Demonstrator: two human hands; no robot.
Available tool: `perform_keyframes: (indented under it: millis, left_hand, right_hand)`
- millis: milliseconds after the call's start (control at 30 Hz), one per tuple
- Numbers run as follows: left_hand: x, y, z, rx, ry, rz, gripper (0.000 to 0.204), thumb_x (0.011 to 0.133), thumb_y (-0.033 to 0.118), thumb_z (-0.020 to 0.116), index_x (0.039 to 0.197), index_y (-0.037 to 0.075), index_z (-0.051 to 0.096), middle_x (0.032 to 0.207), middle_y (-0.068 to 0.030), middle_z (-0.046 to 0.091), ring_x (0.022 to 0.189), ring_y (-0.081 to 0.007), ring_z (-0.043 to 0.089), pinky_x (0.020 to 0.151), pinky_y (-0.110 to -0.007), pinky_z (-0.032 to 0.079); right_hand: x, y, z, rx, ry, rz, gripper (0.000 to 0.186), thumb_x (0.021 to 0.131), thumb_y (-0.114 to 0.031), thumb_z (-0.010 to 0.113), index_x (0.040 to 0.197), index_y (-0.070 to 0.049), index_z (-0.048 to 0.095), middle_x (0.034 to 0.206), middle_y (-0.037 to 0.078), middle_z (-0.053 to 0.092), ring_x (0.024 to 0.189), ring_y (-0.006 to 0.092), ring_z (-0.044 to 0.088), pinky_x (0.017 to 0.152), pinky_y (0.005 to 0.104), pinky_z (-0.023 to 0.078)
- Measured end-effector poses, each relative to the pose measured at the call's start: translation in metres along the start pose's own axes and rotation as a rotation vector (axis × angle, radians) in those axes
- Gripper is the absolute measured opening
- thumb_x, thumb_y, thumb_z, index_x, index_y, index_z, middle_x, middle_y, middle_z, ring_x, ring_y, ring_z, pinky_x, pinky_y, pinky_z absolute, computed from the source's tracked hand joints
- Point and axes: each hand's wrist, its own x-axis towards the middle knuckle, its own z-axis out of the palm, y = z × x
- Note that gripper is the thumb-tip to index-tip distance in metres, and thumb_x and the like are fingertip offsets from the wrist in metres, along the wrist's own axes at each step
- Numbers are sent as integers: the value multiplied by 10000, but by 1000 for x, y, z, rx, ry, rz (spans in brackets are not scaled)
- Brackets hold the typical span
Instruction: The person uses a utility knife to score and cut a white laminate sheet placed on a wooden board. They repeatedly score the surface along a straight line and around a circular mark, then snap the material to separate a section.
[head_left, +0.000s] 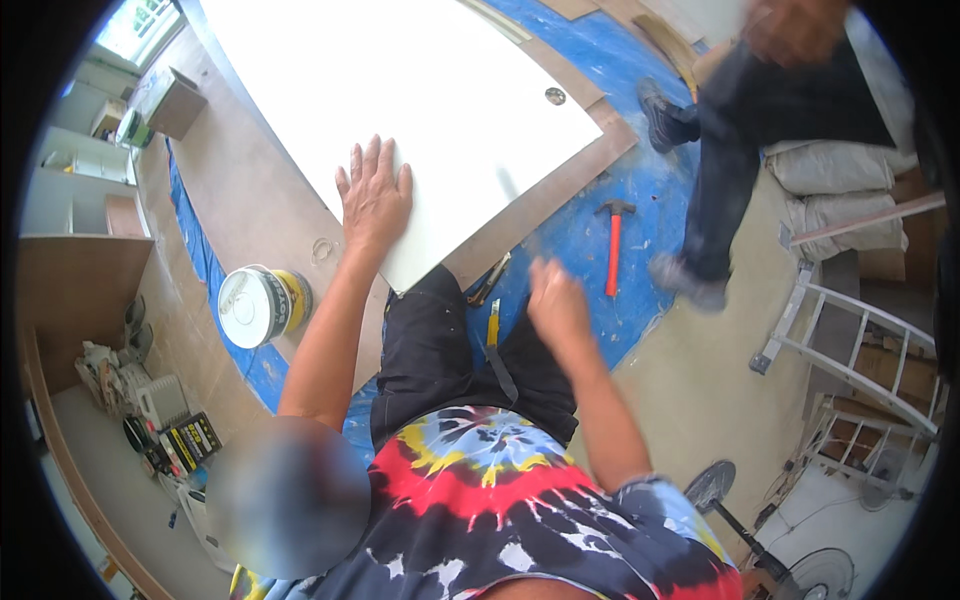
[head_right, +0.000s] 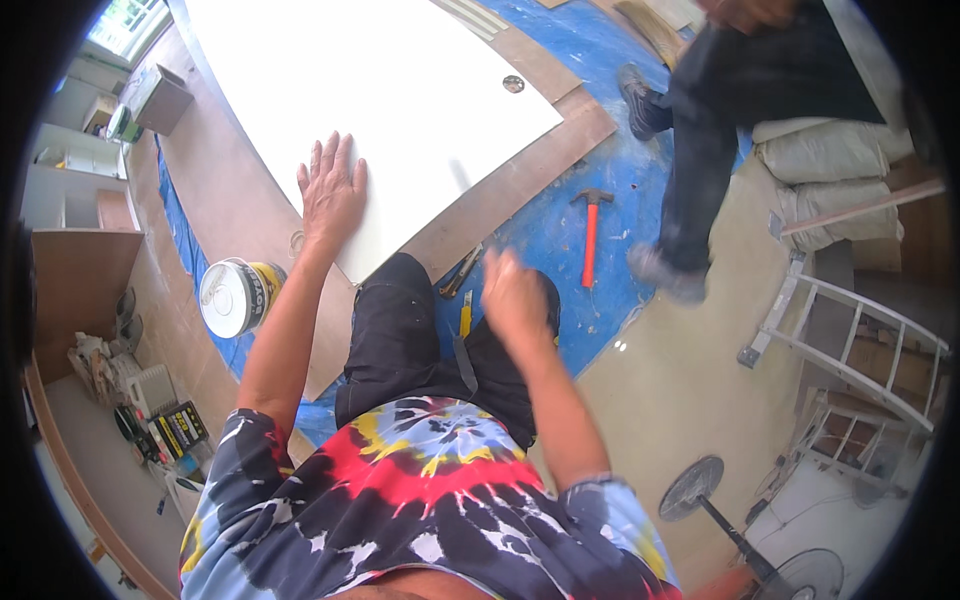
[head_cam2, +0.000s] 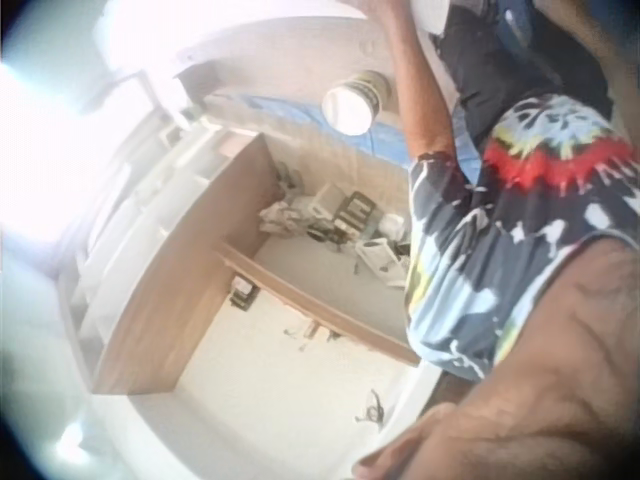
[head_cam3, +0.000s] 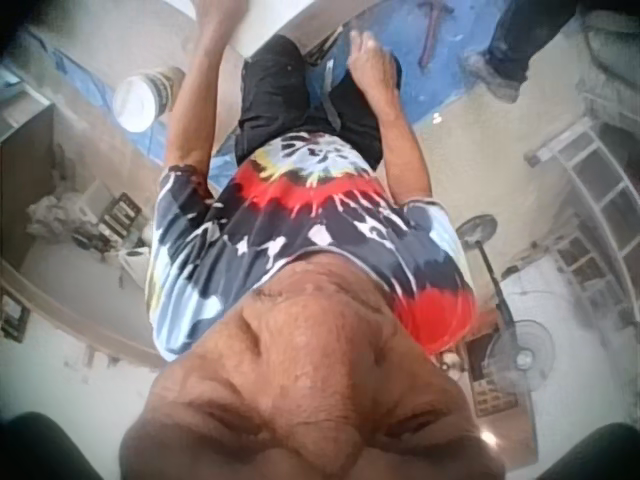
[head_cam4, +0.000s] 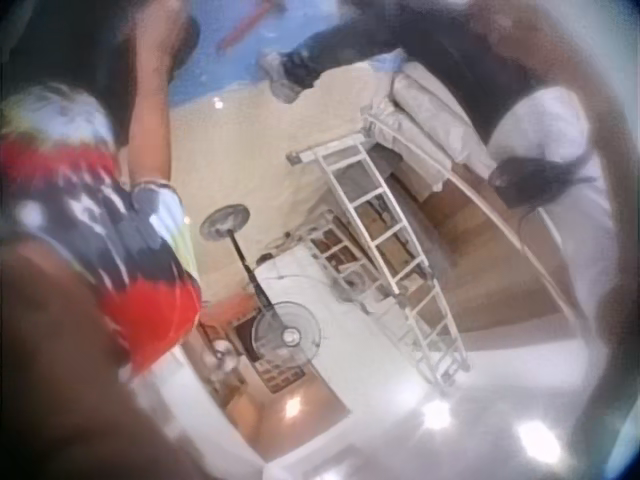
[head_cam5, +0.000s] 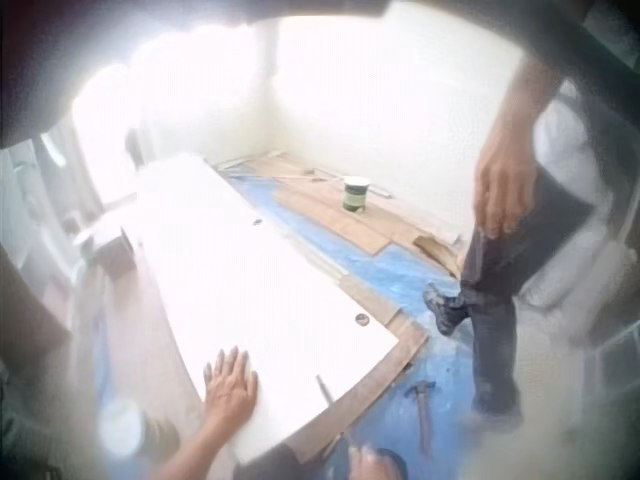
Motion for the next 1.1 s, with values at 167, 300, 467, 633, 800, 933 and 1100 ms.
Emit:
perform_keyframes:
  millis: [167, 300, 467, 633, 800, 933, 1100]
  left_hand:
    - [-2, 0, -1, 27, 7, 11, 573, 1057, 393, 421, 1559, 116, 439, 1657, -111, 361, 1571, -309, 232, 1290, -523, 132]
    - [2, -1, 0, 31, 6, 13, 593, 1052, 422, 426, 1560, 115, 440, 1657, -113, 360, 1570, -314, 230, 1291, -521, 125]
    - [-3, 2, -1, 73, 9, 19, 658, 1039, 483, 439, 1564, 87, 426, 1656, -130, 357, 1572, -333, 217, 1291, -525, 111]
    - [-4, 4, -8, 112, -54, 24, 718, 1029, 534, 448, 1585, 85, 382, 1668, -131, 330, 1580, -328, 191, 1295, -513, 98]
    - [-2, 3, -5, 99, -64, 4, 732, 1026, 545, 449, 1592, 88, 369, 1675, -132, 315, 1582, -329, 180, 1294, -517, 100]
    - [-5, 2, -4, 76, -40, 35, 739, 1018, 550, 459, 1579, 75, 394, 1665, -148, 332, 1577, -347, 195, 1287, -540, 116]
    - [-1, 3, -6, 89, -36, 38, 728, 1020, 542, 456, 1579, 79, 394, 1666, -149, 329, 1575, -348, 201, 1288, -535, 119]
  right_hand:
    - [35, 9, -14, 10, 98, 20, 464, 1094, -382, 423, 962, 21, 609, 863, 345, 673, 853, 544, 653, 728, 618, 524]
    - [55, 26, -23, 15, 193, -87, 459, 1092, -380, 429, 952, 13, 621, 863, 331, 675, 850, 552, 641, 723, 615, 514]
    - [18, 39, -2, 21, 106, -161, 382, 1065, -333, 509, 904, -2, 609, 805, 336, 668, 789, 546, 650, 685, 613, 516]
    - [70, 31, -14, 32, 179, -158, 365, 1066, -324, 516, 904, -2, 575, 810, 308, 677, 776, 539, 648, 664, 611, 511]
    - [19, 41, -12, 27, 55, -139, 398, 1088, -320, 461, 937, 17, 607, 764, 328, 641, 773, 543, 635, 643, 598, 499]
    - [60, 35, -15, -7, 155, -148, 376, 1068, -337, 507, 916, -3, 586, 810, 314, 672, 793, 531, 658, 671, 605, 523]
    - [63, 27, -33, -46, 72, -65, 395, 1076, -347, 484, 952, 4, 617, 829, 321, 681, 809, 539, 657, 704, 622, 518]
